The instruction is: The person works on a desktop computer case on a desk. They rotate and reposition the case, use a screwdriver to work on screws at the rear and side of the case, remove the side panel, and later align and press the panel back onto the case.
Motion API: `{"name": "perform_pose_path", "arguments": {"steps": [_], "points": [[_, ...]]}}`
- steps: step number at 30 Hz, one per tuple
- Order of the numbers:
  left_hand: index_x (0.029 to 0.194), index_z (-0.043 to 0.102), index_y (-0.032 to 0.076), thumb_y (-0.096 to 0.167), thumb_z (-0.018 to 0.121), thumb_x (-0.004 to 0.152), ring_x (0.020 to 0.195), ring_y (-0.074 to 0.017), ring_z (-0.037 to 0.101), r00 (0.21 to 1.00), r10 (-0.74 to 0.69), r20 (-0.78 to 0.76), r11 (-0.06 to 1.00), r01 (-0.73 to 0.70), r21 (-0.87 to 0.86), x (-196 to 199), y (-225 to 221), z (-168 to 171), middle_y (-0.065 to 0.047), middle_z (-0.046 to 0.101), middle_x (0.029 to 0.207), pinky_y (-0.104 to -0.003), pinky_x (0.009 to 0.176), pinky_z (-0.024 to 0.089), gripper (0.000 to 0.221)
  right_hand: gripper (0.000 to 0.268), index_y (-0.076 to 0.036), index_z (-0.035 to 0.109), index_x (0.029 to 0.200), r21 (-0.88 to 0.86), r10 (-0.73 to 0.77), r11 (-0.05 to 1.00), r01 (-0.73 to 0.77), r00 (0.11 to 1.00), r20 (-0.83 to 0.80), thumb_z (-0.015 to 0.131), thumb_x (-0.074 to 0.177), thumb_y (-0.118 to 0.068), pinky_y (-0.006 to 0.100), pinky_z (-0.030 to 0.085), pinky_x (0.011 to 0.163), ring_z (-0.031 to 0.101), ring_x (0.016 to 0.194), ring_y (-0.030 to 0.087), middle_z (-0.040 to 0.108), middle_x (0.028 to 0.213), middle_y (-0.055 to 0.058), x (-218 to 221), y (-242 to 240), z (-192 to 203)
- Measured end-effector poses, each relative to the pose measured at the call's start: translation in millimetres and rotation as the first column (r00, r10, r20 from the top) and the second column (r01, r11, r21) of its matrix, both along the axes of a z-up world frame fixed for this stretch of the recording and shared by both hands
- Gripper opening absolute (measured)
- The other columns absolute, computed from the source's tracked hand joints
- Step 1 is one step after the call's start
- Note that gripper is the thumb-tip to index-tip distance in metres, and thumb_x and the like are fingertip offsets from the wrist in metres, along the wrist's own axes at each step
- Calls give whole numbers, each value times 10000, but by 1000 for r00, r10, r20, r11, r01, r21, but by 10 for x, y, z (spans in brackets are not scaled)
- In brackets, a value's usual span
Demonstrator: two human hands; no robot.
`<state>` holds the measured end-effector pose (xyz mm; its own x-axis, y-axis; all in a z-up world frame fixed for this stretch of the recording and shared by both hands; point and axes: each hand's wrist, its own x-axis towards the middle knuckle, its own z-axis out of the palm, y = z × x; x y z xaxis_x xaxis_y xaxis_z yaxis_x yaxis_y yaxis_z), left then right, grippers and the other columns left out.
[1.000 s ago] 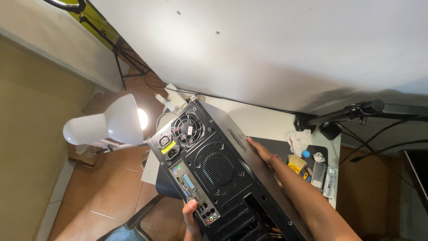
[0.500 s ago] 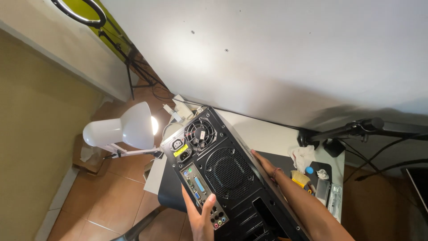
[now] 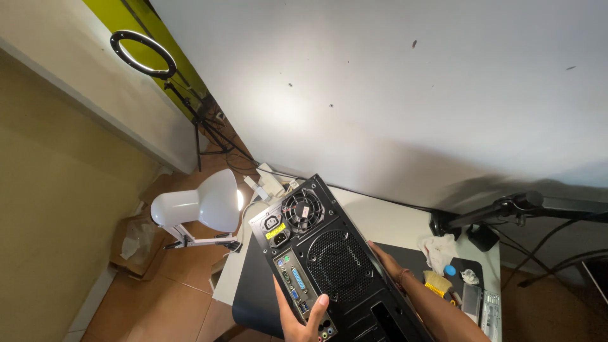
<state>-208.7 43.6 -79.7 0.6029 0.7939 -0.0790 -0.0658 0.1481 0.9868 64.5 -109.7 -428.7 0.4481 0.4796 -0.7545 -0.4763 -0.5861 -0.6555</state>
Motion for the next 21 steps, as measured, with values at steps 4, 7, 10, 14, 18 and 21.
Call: {"name": "perform_pose_path", "arguments": {"steps": [4,7,10,14,18,21], "points": [[1600,147,18,157,793,749,1358,-274,507,999,-36,1,999,36,-15,41,21,12,-206,464,1491,-398,1103,411,1078,1022,-129,426,1574,80,-71,994,70,997,2,480,819,-816,351,345,1147,445,1426,217,449,1596,122,-5,-111,67],[1594,154,33,151,810,741,1320,-278,545,997,-63,32,992,66,-108,66,28,-14,-195,512,1462,-396,1085,437,1082,990,-123,447,1556,168,-191,966,198,980,-55,532,813,-772,337,340,1172,464,1446,217,471,1607,98,-30,-273,71],[1600,186,34,140,810,738,1294,-262,557,993,-112,42,984,117,-136,119,78,8,-183,535,1435,-383,1066,446,1070,960,-113,479,1546,121,-291,947,296,955,-55,542,829,-749,342,369,1149,507,1396,224,508,1569,106,-65,-421,191],[1615,192,60,131,798,759,1195,-243,572,975,-215,53,946,222,-238,178,155,128,-170,538,1397,-369,999,484,1051,936,-33,582,1487,60,-421,897,437,889,-181,549,869,-736,390,489,1021,635,1169,280,624,1412,211,-141,-640,282],[1614,149,96,131,786,768,1209,-223,573,936,-345,71,881,349,-321,246,306,149,-145,520,1399,-372,991,509,1059,884,-64,566,1453,140,-511,829,541,836,-201,550,851,-712,348,516,989,682,1121,222,667,1357,136,-258,-830,268],[1620,144,75,135,779,799,1282,-202,532,895,-434,107,863,447,-237,286,441,112,-127,487,1460,-355,1052,469,1039,863,-54,572,1455,232,-563,767,599,801,-204,568,872,-691,330,500,988,657,1130,203,660,1355,109,-389,-977,252]]}}
